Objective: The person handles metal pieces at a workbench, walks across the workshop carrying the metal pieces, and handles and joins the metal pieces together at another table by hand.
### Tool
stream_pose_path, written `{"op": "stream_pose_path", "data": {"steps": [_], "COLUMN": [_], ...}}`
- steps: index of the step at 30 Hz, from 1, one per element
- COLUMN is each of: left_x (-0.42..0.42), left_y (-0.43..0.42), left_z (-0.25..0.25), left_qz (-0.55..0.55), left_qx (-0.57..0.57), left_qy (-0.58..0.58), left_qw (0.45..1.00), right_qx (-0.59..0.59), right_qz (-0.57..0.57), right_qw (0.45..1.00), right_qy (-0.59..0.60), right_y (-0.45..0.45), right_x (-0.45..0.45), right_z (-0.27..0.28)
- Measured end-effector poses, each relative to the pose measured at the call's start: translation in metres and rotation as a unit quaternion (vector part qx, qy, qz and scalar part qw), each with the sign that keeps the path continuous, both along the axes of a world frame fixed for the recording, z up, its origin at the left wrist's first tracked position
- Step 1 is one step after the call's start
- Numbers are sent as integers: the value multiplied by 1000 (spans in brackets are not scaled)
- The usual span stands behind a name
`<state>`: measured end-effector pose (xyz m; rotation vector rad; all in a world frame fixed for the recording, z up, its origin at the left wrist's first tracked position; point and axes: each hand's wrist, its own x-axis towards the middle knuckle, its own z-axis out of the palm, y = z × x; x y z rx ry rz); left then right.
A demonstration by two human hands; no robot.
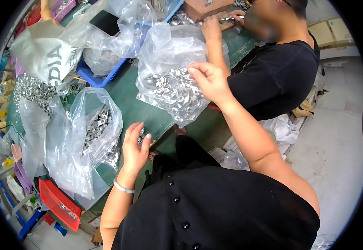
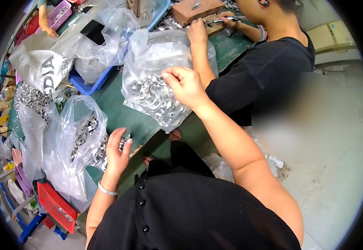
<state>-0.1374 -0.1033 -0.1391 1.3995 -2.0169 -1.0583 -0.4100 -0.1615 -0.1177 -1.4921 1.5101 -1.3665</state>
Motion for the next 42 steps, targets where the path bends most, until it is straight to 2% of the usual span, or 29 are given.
{"op": "stream_pose_path", "data": {"steps": [1, 2, 4, 8, 10, 14, 17, 20, 26, 29, 32, 37, 42], "left_x": [-4, -11, -31, -52, -48, -43, -40, -39, -36, -34, -34, -32, -25], "left_y": [-3, -7, -15, -30, -33, -28, -23, -18, -12, -9, -7, -4, -4], "left_z": [1, 9, 36, 68, 72, 76, 77, 83, 88, 90, 91, 93, 96], "left_qz": [3, 28, 74, 53, 31, 44, 58, 73, 86, 87, 87, 73, 63], "left_qx": [48, 118, 253, 289, 346, 362, 369, 363, 354, 350, 345, 340, 367], "left_qy": [35, 124, 296, 454, 469, 481, 486, 482, 486, 485, 481, 483, 527], "left_qw": [998, 985, 918, 841, 812, 797, 790, 794, 794, 797, 801, 804, 764], "right_qx": [62, 123, 161, 192, 202, 189, 173, 144, 123, 153, 180, 161, 155], "right_qz": [9, 18, 51, 113, 128, 173, 146, 151, 90, 143, 157, 152, 154], "right_qw": [991, 965, 945, 911, 901, 886, 879, 899, 919, 920, 920, 922, 922], "right_qy": [-116, -230, -280, -347, -362, -386, -420, -384, -363, -331, -310, -319, -321], "right_y": [3, 7, 16, 30, 35, 44, 50, 58, 66, 68, 70, 71, 71], "right_x": [3, 6, 15, 34, 39, 42, 45, 43, 52, 51, 56, 58, 61], "right_z": [12, 22, 40, 58, 60, 65, 71, 69, 76, 77, 81, 78, 79]}}
